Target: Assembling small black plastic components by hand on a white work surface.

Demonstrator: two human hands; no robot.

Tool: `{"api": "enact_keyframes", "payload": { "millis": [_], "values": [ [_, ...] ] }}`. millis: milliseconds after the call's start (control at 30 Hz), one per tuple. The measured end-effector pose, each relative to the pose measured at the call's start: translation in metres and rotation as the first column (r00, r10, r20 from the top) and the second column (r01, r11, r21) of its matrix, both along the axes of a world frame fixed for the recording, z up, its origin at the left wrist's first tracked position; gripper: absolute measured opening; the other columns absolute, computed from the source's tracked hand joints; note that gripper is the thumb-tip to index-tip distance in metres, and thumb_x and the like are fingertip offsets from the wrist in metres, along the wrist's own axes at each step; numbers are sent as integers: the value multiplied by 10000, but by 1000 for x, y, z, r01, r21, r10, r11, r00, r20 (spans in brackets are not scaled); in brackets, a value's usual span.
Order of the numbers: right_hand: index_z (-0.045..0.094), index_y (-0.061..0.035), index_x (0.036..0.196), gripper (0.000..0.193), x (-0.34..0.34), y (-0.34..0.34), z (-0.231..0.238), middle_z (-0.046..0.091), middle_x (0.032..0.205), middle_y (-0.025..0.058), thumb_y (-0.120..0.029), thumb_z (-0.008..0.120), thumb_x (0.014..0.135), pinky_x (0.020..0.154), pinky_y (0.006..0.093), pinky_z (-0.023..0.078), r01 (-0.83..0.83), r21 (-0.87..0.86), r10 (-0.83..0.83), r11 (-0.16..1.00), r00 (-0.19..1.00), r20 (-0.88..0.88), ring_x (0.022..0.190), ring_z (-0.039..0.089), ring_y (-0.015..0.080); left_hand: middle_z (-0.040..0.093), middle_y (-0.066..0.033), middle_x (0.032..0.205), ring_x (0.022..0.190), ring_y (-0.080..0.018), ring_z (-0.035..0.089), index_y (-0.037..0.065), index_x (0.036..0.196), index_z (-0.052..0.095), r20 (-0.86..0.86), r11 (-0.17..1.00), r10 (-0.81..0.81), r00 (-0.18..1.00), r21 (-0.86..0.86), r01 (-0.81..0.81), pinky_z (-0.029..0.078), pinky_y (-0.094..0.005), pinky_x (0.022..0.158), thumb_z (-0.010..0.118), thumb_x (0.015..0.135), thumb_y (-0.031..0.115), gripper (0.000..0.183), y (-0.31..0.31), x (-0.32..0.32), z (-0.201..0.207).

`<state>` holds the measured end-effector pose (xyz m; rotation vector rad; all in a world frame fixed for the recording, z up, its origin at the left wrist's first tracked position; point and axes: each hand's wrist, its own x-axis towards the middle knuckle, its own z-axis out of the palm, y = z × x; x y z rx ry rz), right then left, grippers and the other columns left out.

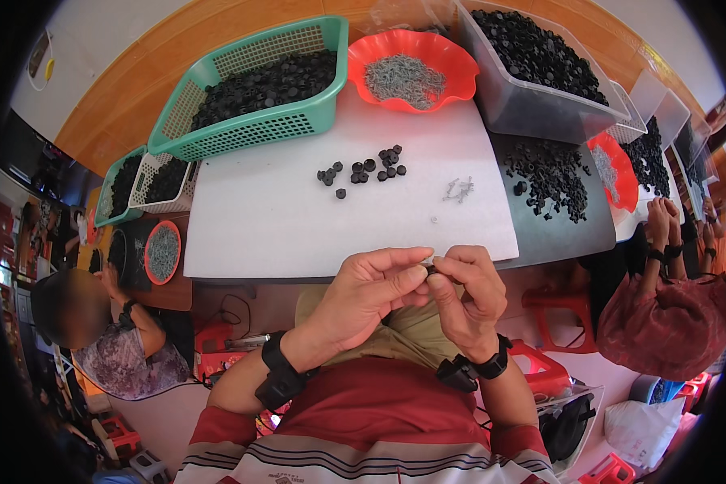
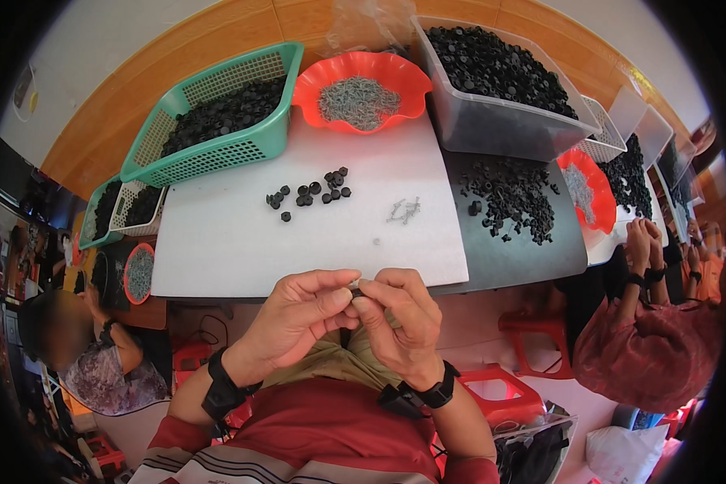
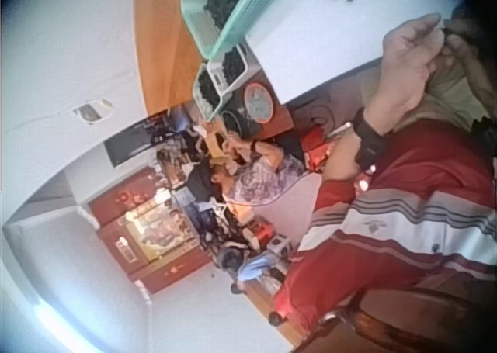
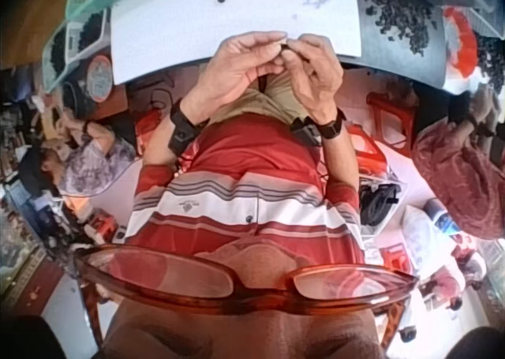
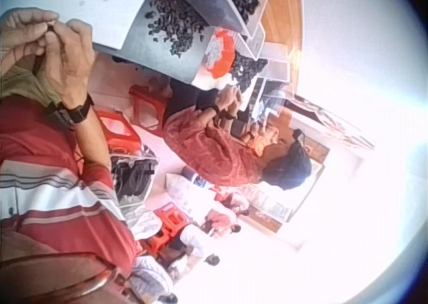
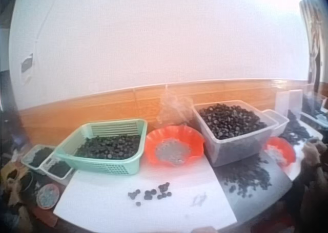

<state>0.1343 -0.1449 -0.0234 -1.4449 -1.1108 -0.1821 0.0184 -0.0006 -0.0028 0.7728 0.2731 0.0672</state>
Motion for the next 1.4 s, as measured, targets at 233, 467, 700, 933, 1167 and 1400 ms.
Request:
{"api": "enact_keyframes", "payload": {
  "millis": [233, 467, 700, 933, 1167, 1400],
  "values": [
    [709, 4, 1113, 220, -3, -1, -4, 647, 956, 132, -20, 765, 902, 639, 285, 529, 31, 2, -31, 1000, 999, -28, 762, 647, 187, 717, -93, 1134, 970, -147, 703, 8, 1274, 673, -1, 997, 73, 997, 4, -73, 613, -281, 855, 669, 999, 45, 278, -6, 2, -2],
    [716, -15, 1133, 264, -1, -1, -6, 659, 957, 130, -3, 778, 877, 609, 284, 516, 4, 19, -5, 1000, 1000, 13, 732, 648, 189, 725, -95, 1091, 913, -164, 711, 24, 1162, 694, -6, 991, 102, 995, -88, -102, 619, -284, 807, 689, 973, 9, 190, -6, 2, -8],
    [712, -42, 1153, 354, 2, -2, -5, 653, 934, 105, 12, 810, 817, 558, 300, 514, 22, -18, -18, 1000, 984, 176, 693, 651, 209, 723, -96, 1084, 914, -171, 714, 24, 1139, 687, -19, 990, 85, 996, -111, -86, 612, -284, 784, 705, 967, 26, 173, -3, 0, -11],
    [697, -27, 1135, 332, 4, 4, -8, 645, 924, 103, -27, 817, 825, 520, 315, 515, 158, 1, -146, 987, 910, 389, 659, 648, 220, 730, -59, 1070, 933, -111, 695, 15, 1123, 712, -51, 993, 100, 994, 70, -97, 583, -247, 770, 740, 964, 98, 181, -3, 3, 3],
    [674, -18, 1116, 267, 10, 2, -12, 641, 944, 116, -70, 793, 883, 525, 295, 526, 195, 33, -196, 980, 934, 299, 632, 647, 189, 746, -94, 983, 875, -188, 700, 15, 1080, 743, 260, 18, 345, 902, 959, -283, 567, -328, 767, 783, 884, 70, 207, 50, 28, 11],
    [660, -18, 1104, 240, 11, 0, -9, 637, 965, 131, -57, 775, 897, 531, 294, 521, 161, 3, -158, 987, 963, 217, 626, 640, 181, 732, -149, 1015, 948, -322, 650, 42, 1089, 753, 252, -390, 296, 921, 912, -124, 531, -417, 827, 783, 824, 147, 286, 101, 63, 13]
  ]
}}
